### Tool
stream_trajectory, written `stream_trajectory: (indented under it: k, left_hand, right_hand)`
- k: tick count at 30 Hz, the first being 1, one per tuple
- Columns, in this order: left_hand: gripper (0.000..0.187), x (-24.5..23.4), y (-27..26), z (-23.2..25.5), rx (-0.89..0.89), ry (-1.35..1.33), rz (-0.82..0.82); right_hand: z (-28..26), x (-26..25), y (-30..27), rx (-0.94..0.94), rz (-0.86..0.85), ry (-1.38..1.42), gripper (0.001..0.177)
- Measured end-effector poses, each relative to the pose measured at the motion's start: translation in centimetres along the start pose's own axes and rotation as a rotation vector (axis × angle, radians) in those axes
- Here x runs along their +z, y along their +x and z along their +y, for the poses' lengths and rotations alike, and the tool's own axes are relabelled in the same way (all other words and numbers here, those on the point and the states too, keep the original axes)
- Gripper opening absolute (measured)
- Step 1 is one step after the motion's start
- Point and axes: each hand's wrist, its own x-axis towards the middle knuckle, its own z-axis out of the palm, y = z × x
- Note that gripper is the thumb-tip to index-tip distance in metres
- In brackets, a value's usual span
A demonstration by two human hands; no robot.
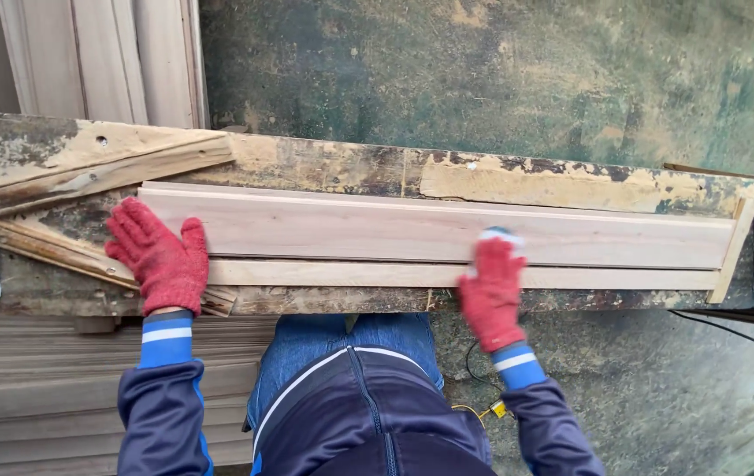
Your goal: Sanding a wood plank using an orbital sander and manual sandpaper on a workbench.
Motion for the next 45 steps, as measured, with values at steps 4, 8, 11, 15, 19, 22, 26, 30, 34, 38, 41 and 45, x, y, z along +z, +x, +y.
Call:
stream_trajectory:
  k: [4, 8, 11, 15, 19, 22, 26, 30, 34, 38, 41, 45]
  left_hand:
    - [0.093, -0.6, -0.3, 1.1, -0.075, 0.063, -0.037]
    - [0.094, -1.8, -0.4, 2.0, -0.129, 0.077, -0.083]
    - [0.094, -2.8, 0.7, -0.7, -0.017, 0.173, -0.214]
    - [0.084, -4.2, 1.7, -3.6, 0.2, 0.249, -0.135]
    - [0.083, -4.1, 2.2, -3.8, 0.273, 0.225, -0.036]
    - [0.084, -3.9, 2.0, -4.1, 0.273, 0.249, -0.033]
    - [0.076, -4.6, 1.8, -3.3, 0.347, 0.338, 0.038]
    - [0.08, -3.8, 2.5, -4.7, 0.425, 0.427, 0.061]
    - [0.074, -3.1, 2.6, -5.2, 0.38, 0.513, 0.041]
    - [0.092, -2.0, 2.5, -4.5, 0.251, 0.618, 0.12]
    - [0.088, -0.6, 0.2, 4.6, 0.229, 0.287, 0.194]
    - [0.079, 3.7, -2.8, 17.7, 0.348, 0.096, 0.189]
  right_hand:
    - [-15.7, -2.3, 2.7, -0.374, 0.08, 0.324, 0.078]
    - [-21.5, -2.7, 5.5, -0.643, -0.002, 0.351, 0.079]
    - [-13.5, -4.7, 4.7, -0.554, -0.052, 0.242, 0.065]
    - [-8.0, -6.5, 3.6, -0.487, -0.022, 0.262, 0.059]
    - [-14.8, -4.8, 6.3, -0.645, -0.046, 0.173, 0.067]
    - [-24.2, -4.7, 8.9, -0.811, -0.063, 0.279, 0.071]
    - [-29.3, -5.4, 10.5, -0.858, -0.042, 0.414, 0.071]
    - [-12.9, -3.0, 8.2, -0.648, -0.003, 0.437, 0.07]
    - [5.8, -3.1, 4.8, -0.073, 0.061, -0.115, 0.051]
    - [15.7, 3.5, 1.6, 0.339, -0.126, -0.372, 0.017]
    - [5.7, 4.1, 3.2, 0.144, 0.143, 0.037, 0.078]
    - [-6.9, -4.0, 6.0, -0.272, 0.078, 0.407, 0.086]
